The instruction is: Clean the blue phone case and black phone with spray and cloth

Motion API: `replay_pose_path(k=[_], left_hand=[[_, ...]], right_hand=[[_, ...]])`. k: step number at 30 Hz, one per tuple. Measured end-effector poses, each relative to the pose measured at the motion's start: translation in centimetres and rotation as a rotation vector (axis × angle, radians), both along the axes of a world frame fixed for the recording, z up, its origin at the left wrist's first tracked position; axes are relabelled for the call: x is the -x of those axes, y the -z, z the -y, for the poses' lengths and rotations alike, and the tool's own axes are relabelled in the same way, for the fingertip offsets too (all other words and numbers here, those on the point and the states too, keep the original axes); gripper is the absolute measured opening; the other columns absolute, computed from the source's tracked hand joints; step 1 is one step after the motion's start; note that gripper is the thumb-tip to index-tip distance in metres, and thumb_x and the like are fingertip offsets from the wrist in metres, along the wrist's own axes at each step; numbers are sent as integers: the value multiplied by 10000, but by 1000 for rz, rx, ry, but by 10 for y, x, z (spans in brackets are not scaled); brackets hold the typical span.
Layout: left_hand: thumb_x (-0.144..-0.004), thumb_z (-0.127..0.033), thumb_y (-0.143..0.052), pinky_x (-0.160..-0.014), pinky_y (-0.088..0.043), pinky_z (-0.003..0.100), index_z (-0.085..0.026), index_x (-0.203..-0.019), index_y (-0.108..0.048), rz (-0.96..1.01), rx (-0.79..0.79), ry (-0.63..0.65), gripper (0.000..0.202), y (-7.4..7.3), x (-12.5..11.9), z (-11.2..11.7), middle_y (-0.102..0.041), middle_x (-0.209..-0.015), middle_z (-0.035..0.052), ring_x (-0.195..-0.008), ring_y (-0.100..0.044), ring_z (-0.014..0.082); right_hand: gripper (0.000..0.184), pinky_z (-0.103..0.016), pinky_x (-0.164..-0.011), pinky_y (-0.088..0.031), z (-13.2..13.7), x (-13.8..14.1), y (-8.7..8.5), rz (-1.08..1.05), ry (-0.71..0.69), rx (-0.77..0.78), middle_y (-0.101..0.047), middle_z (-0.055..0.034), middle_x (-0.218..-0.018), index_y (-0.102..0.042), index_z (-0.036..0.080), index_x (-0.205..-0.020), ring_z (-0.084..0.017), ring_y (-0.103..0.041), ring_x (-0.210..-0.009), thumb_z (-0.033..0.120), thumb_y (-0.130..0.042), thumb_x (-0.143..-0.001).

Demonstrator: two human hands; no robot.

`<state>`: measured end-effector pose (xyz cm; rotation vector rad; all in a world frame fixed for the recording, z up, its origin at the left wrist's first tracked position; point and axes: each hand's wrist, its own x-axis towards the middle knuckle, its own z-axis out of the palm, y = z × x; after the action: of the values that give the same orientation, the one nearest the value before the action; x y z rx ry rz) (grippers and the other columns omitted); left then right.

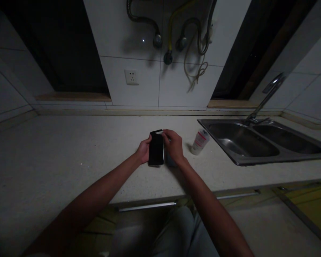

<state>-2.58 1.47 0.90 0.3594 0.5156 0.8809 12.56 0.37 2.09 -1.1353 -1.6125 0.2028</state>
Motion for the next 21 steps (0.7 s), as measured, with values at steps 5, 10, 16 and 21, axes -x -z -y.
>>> replay_pose_path(k=[5,10,16,21], left_hand=[[-979,-477,-416,-950,-489,448,-100,-1151,-674,-27,-21,3,488,-2,-5,4,-747,-959,159,-979,-700,309],[-969,-626,-319,-975,-477,451,-138,-1154,-671,48,-70,-8,630,-3,-8,7,-739,-1035,151,-1057,-674,306],[-901,-745,-351,-916,-510,412,-138,-958,-697,124,-23,-60,701,2,0,0,-738,-881,143,-965,-702,296],[-893,-778,-248,-820,-543,437,-98,-990,-694,69,-24,-23,819,2,4,-2,-728,-849,194,-904,-717,330]], right_hand=[[218,-430,-983,-521,-22,6,-5,188,23,15,-747,-119,-1126,-751,184,-1021,-259,-688,-1061,259,-569,-928],[228,-433,-1054,-472,-14,25,-13,550,-89,26,-728,-116,-1190,-746,186,-1009,-251,-663,-1131,105,-558,-911],[239,-433,-1076,-468,11,35,-13,730,-287,-21,-728,-122,-1191,-748,180,-988,-258,-610,-1244,46,-581,-884],[227,-423,-988,-547,41,16,7,735,-466,-90,-756,-91,-1133,-756,215,-960,-245,-665,-1163,58,-626,-861]])
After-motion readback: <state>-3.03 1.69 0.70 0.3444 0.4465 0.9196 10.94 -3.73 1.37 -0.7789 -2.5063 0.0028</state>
